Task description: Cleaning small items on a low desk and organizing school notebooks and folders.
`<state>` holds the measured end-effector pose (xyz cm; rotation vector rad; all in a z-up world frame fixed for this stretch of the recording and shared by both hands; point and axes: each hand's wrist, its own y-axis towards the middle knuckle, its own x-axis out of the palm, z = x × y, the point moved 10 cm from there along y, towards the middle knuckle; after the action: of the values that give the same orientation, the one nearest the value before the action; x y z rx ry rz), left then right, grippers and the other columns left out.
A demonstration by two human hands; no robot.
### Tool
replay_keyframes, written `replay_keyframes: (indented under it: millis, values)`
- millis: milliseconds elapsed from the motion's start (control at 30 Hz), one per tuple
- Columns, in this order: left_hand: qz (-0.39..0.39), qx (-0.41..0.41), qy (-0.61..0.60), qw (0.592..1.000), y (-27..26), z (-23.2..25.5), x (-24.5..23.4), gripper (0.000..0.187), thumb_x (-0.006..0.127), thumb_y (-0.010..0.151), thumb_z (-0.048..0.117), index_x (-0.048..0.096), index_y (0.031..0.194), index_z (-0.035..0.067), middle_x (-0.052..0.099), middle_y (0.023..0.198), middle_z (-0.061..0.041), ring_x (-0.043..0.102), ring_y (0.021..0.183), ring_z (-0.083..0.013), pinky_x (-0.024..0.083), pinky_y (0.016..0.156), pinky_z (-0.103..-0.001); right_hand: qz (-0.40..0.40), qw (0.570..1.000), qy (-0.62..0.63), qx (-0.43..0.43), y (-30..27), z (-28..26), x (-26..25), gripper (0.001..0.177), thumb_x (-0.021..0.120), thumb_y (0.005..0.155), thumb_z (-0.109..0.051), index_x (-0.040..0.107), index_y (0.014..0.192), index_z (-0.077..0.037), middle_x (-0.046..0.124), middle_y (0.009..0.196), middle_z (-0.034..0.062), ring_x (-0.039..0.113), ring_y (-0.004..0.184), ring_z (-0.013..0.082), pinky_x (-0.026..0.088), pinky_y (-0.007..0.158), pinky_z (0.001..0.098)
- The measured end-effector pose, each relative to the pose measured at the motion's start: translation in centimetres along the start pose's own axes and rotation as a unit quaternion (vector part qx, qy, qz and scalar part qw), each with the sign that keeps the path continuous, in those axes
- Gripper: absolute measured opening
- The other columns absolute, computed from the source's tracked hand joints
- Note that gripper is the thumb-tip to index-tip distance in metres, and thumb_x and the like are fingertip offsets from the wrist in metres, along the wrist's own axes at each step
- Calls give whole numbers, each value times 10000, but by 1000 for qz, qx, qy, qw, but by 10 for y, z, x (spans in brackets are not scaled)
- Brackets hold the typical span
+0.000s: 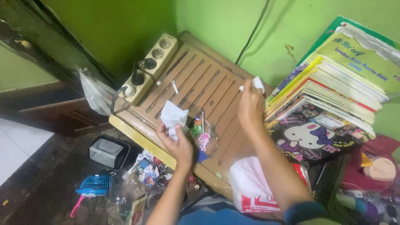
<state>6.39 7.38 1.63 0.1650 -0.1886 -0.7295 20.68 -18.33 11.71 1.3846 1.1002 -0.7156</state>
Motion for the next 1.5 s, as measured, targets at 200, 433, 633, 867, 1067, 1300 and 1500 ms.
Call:
replay_keyframes:
  millis: [200,433,633,867,1067,1300,1500]
  values:
    - [2,-8,-10,1000,4,-5,-2,390,609,1022,100,439,1343,-40,628,1177,-165,625,1058,-203,507,931,-316,-102,993,-31,58,2,23,69,397,642,832,25,490,1198,17,685,927,296,649,926,477,515,846,521]
    - [0,-14,-11,1000,1,-5,1,387,616,1023,97,442,1339,-41,612,1183,-170,606,1071,-206,501,935,-319,-85,994,-13,73,-6,47,64,270,597,960,37,543,1224,6,703,942,251,684,921,416,538,830,523]
    - [5,-8,-17,1000,3,-1,-1,386,612,1021,102,439,1336,-41,610,1199,-165,606,1092,-208,492,956,-325,-81,978,-179,68,-11,58,91,593,702,798,-86,515,1348,32,689,1010,274,657,935,425,564,778,454]
    - [14,-24,-16,999,1,-12,-2,387,620,1015,100,451,1333,-41,600,1192,-160,597,1094,-214,493,960,-331,-169,980,-103,-8,-67,2,59,388,638,936,-90,538,1298,5,710,991,260,676,1007,410,556,847,474]
    - [19,-20,-27,999,2,-13,-5,391,607,1020,84,435,1349,-40,584,1223,-159,590,1125,-216,482,987,-334,-270,952,140,33,-77,-10,34,269,660,906,-149,657,1166,-78,748,970,223,713,939,405,539,854,505]
    - [45,-59,-70,995,2,-33,-14,382,562,1042,92,411,1374,-23,566,1259,-170,564,1152,-216,451,1022,-337,-240,931,267,59,-82,-42,54,443,733,865,-237,662,1273,-81,719,1121,221,718,984,366,560,875,446]
    - [49,-79,-107,990,4,-28,-13,402,534,1037,98,391,1395,-14,567,1305,-177,572,1177,-221,454,1032,-342,-137,946,233,-181,-101,-119,4,816,902,611,-336,623,1291,20,534,1305,335,508,1211,523,435,998,535]
